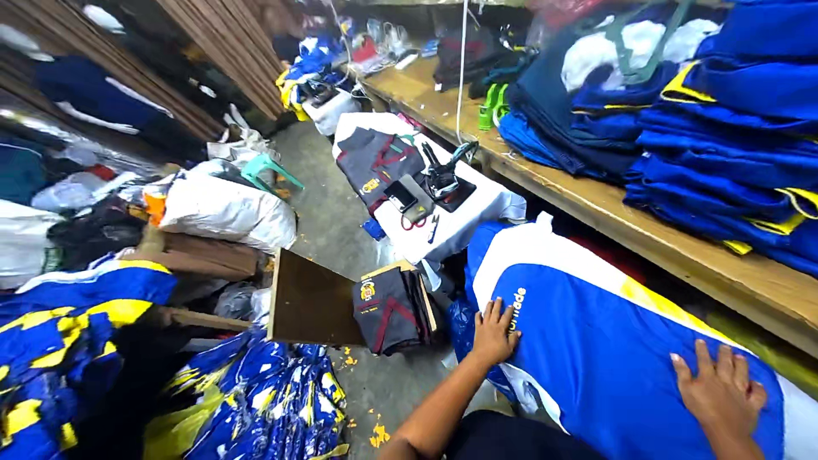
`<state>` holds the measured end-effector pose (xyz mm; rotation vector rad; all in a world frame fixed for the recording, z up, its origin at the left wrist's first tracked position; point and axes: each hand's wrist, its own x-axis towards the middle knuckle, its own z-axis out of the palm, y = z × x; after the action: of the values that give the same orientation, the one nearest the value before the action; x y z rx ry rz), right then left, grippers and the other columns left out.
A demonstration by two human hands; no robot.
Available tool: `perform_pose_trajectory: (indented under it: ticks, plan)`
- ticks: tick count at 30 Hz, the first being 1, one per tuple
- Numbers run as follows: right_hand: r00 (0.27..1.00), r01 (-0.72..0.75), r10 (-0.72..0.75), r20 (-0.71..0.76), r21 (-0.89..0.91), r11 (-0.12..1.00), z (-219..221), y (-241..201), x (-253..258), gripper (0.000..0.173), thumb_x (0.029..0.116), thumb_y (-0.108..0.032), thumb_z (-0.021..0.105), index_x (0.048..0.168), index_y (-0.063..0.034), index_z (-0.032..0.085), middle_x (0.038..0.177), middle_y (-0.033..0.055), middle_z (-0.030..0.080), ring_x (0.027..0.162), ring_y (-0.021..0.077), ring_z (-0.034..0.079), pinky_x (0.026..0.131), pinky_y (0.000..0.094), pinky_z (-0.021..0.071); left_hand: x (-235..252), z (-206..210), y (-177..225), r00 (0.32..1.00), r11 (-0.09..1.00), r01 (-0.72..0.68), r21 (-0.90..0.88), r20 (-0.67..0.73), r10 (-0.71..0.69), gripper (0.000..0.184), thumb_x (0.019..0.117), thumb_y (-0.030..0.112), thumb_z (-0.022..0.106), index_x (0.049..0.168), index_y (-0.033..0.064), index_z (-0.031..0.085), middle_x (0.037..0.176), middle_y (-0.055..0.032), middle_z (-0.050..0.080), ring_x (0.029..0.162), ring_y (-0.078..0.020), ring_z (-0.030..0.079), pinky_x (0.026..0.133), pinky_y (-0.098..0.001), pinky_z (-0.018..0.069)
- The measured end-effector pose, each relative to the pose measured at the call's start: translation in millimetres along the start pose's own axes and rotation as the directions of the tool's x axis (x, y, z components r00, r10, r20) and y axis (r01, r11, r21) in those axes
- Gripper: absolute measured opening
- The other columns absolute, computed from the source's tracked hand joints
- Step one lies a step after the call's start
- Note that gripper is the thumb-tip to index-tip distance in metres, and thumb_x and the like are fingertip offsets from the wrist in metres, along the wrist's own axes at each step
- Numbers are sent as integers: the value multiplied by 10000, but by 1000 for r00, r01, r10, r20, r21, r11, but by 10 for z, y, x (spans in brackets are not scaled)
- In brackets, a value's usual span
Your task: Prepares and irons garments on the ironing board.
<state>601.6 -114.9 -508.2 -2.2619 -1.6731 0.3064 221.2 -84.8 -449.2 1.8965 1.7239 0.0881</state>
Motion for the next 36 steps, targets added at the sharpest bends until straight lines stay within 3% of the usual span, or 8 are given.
perform_pose_trajectory:
  ticks: [3, 7, 11, 17, 21, 25, 29, 36]
  plan:
    - [999, 45, -46, -13, -22, 999, 18, 156, 50, 714, 1064, -535, 337, 1576, -42, 399, 1647, 298, 279, 1539, 517, 208, 1169, 756, 141, -48, 79, 47, 995, 999, 8, 41, 100, -12, 618, 1060, 379, 519, 1604, 127, 368, 1701, -156, 227, 1583, -357, 164, 1229, -641, 154]
    - [999, 28, -28, -18, -12, 1000, -42, 137, 41, 677, 1074, -485, 350, 1564, -21, 409, 1643, 308, 277, 1535, 520, 216, 1175, 740, 157, -56, 75, 60, 993, 998, 2, 70, 118, -10, 634, 1053, 377, 535, 1607, 124, 358, 1706, -142, 221, 1584, -348, 162, 1225, -631, 167]
    - [996, -70, 72, -60, 40, 997, -177, 42, -397, 681, 1076, -462, 356, 1559, 17, 396, 1633, 341, 263, 1524, 550, 209, 1163, 750, 169, -39, 62, 93, 992, 997, 11, 82, 123, -21, 632, 1046, 377, 551, 1597, 120, 378, 1699, -152, 235, 1579, -357, 175, 1225, -624, 179]
    - [997, -29, 29, -74, -5, 1000, -20, 232, -1212, 698, 1073, -482, 362, 1522, 45, 453, 1586, 363, 342, 1479, 568, 309, 1153, 744, 221, -31, 94, 130, 994, 995, 33, 91, 103, -42, 645, 1033, 365, 567, 1596, 115, 377, 1699, -155, 231, 1578, -371, 174, 1210, -649, 197]
    - [996, -23, 24, -85, 12, 1000, 59, 427, -1270, 749, 1056, -546, 267, 1548, -7, 435, 1619, 310, 329, 1513, 534, 263, 1146, 757, 181, -40, 86, 147, 992, 993, 40, 108, 111, -52, 641, 1030, 363, 573, 1592, 120, 383, 1700, -146, 232, 1576, -369, 175, 1200, -660, 200]
    - [996, -65, 67, -58, 42, 997, -135, 443, -1424, 721, 1066, -499, 308, 1565, 14, 390, 1626, 330, 296, 1517, 544, 244, 1155, 754, 182, -52, 81, 216, 991, 989, 80, 122, 99, -93, 650, 1029, 355, 582, 1599, 125, 369, 1700, -156, 226, 1575, -372, 177, 1211, -656, 184]
    - [997, -7, 10, -79, 43, 999, -157, 548, -1859, 771, 1053, -515, 324, 1533, 83, 399, 1592, 352, 343, 1483, 562, 306, 1139, 767, 192, -192, 187, 422, 996, 992, 75, 103, 34, -79, 617, 1007, 257, 615, 1565, 83, 419, 1667, -207, 281, 1557, -396, 225, 1209, -646, 208]
    - [999, 46, -47, -28, -17, 999, -193, 985, -2066, 744, 1052, -519, 317, 1530, 38, 439, 1593, 291, 395, 1489, 522, 331, 1141, 772, 174, -364, 372, 605, 991, 986, 54, 155, 110, -72, 549, 1040, 263, 554, 1552, 96, 445, 1677, -174, 278, 1566, -372, 208, 1216, -619, 210]
